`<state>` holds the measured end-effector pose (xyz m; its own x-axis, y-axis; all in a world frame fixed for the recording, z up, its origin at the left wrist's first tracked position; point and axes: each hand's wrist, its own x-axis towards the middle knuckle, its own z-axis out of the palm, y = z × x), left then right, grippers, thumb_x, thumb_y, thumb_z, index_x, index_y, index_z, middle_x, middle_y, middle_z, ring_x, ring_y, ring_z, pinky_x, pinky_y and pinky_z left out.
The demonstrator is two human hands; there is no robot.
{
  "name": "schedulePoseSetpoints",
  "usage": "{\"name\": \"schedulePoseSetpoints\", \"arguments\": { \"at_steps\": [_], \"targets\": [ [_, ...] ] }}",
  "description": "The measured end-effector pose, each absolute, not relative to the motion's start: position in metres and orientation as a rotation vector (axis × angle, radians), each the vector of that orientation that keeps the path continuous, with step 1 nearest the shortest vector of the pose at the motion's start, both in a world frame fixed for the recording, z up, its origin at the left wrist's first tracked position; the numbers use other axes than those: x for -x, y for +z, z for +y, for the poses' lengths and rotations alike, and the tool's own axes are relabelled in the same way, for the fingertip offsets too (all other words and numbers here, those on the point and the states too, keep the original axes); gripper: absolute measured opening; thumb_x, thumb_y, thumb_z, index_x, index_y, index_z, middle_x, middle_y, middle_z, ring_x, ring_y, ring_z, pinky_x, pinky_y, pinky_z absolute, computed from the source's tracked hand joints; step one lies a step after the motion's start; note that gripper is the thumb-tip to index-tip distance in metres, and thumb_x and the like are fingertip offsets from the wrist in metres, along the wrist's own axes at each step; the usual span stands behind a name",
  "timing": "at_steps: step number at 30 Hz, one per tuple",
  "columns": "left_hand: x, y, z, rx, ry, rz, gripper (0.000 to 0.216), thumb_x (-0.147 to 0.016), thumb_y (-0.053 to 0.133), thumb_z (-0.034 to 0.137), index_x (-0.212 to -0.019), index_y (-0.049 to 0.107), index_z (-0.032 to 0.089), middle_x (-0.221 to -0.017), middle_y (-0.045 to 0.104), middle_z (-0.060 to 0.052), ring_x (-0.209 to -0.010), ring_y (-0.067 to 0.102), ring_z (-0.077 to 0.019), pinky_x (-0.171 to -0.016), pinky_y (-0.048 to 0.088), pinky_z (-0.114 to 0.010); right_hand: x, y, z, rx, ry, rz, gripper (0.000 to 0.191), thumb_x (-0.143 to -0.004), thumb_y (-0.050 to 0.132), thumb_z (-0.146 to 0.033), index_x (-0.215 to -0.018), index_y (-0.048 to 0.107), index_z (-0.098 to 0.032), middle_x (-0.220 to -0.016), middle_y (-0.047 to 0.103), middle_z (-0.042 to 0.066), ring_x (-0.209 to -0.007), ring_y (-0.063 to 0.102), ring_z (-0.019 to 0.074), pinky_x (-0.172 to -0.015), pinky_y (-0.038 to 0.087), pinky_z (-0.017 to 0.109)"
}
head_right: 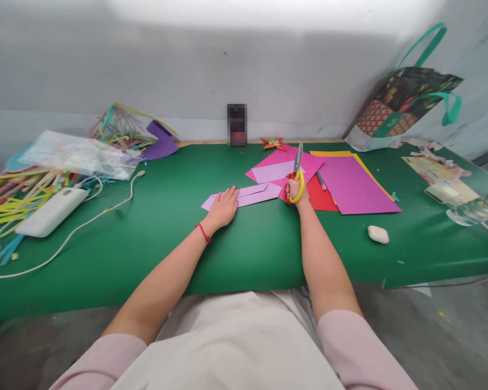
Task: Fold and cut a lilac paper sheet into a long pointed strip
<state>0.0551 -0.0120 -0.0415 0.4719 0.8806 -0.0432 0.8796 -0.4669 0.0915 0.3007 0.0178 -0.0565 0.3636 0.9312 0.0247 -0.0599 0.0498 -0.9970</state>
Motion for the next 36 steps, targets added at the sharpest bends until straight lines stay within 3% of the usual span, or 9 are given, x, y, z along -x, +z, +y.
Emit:
{"name": "schedulePoseSetpoints", "arguments": {
  "at_steps": [4,9,13,16,19,25,30,33,36],
  "targets": [
    [-0.056,-0.04,-0.013,-2.569,0.062,1.572,0.05,-0.096,0.023,0.02,-0.144,0.03,0.006,-0.153,0.028,-0.015,-0.141,0.025,-0.0229,-0.116,0.019,-0.041,-0.31,-0.059,0.016,1.212,0.951,-0.843,0.019,-0.058,0.052,-0.014,-0.073,0.044,-0.024,-0.033,0.034,-0.012,-0.024,0.027,0.007,-0.027,0.02,0.019],
    [-0.053,-0.033,-0.01,-2.476,0.315,1.561,0.046,-0.09,0.045,0.02,-0.135,0.044,0.008,-0.139,0.048,-0.016,-0.13,0.044,-0.0229,-0.112,0.029,-0.037,-0.309,-0.058,0.012,1.12,1.046,-0.76,0.02,-0.056,0.053,-0.014,-0.073,0.045,-0.023,-0.032,0.032,-0.013,-0.024,0.027,0.0064,-0.026,0.02,0.017],
    [-0.041,-0.023,-0.009,-2.235,0.373,1.578,0.065,-0.078,0.065,0.022,-0.138,0.042,0.011,-0.132,0.055,-0.016,-0.12,0.052,-0.0274,-0.102,0.041,-0.038,-0.317,-0.055,0.01,1.049,1.144,-0.659,0.019,-0.057,0.053,-0.014,-0.072,0.045,-0.022,-0.033,0.028,-0.013,-0.025,0.025,0.0054,-0.025,0.021,0.015],
    [-0.032,-0.018,-0.009,-2.08,0.43,1.446,0.073,-0.075,0.063,0.015,-0.143,0.036,0.018,-0.139,0.051,-0.01,-0.121,0.052,-0.0257,-0.103,0.04,-0.037,-0.322,-0.052,0.009,1.003,1.182,-0.612,0.018,-0.058,0.054,-0.014,-0.073,0.046,-0.022,-0.034,0.026,-0.013,-0.025,0.023,0.0046,-0.025,0.021,0.014],
    [-0.027,-0.016,-0.007,-1.952,0.531,1.309,0.059,-0.076,0.058,0.01,-0.134,0.052,0.021,-0.136,0.054,-0.005,-0.118,0.054,-0.0219,-0.103,0.04,-0.033,-0.323,-0.051,0.009,1.003,1.198,-0.591,0.019,-0.058,0.054,-0.013,-0.073,0.046,-0.022,-0.033,0.025,-0.014,-0.025,0.023,0.0049,-0.024,0.021,0.014],
    [-0.036,-0.017,-0.002,-1.45,0.889,1.425,0.04,-0.083,0.045,0.011,-0.118,0.065,0.016,-0.111,0.069,-0.007,-0.08,0.065,-0.0128,-0.075,0.052,-0.025,-0.318,-0.05,0.008,1.029,1.196,-0.563,0.02,-0.057,0.053,-0.012,-0.072,0.044,-0.022,-0.034,0.027,-0.014,-0.025,0.023,0.0045,-0.024,0.021,0.013],
    [-0.042,-0.016,-0.01,-1.524,0.644,1.35,0.036,-0.09,0.042,0.028,-0.103,0.072,0.013,-0.063,0.066,-0.003,-0.047,0.055,-0.0099,-0.054,0.05,-0.023,-0.319,-0.051,0.008,1.035,1.212,-0.579,0.022,-0.06,0.055,-0.012,-0.073,0.042,-0.023,-0.036,0.027,-0.013,-0.026,0.024,0.0047,-0.024,0.023,0.014],
    [-0.04,-0.02,-0.011,-1.865,0.618,1.412,0.034,-0.091,0.042,0.027,-0.097,0.073,0.016,-0.067,0.067,-0.003,-0.063,0.063,-0.0146,-0.068,0.052,-0.027,-0.32,-0.051,0.008,1.039,1.223,-0.593,0.022,-0.061,0.057,-0.012,-0.072,0.042,-0.023,-0.036,0.027,-0.013,-0.026,0.024,0.0051,-0.024,0.024,0.014],
    [-0.036,-0.027,-0.006,-2.248,0.624,1.574,0.031,-0.086,0.047,0.014,-0.109,0.068,0.018,-0.112,0.067,-0.008,-0.106,0.061,-0.0209,-0.094,0.046,-0.033,-0.319,-0.052,0.008,1.048,1.223,-0.599,0.023,-0.06,0.057,-0.011,-0.072,0.041,-0.023,-0.035,0.026,-0.013,-0.026,0.025,0.0057,-0.024,0.025,0.015]
  ]
}}
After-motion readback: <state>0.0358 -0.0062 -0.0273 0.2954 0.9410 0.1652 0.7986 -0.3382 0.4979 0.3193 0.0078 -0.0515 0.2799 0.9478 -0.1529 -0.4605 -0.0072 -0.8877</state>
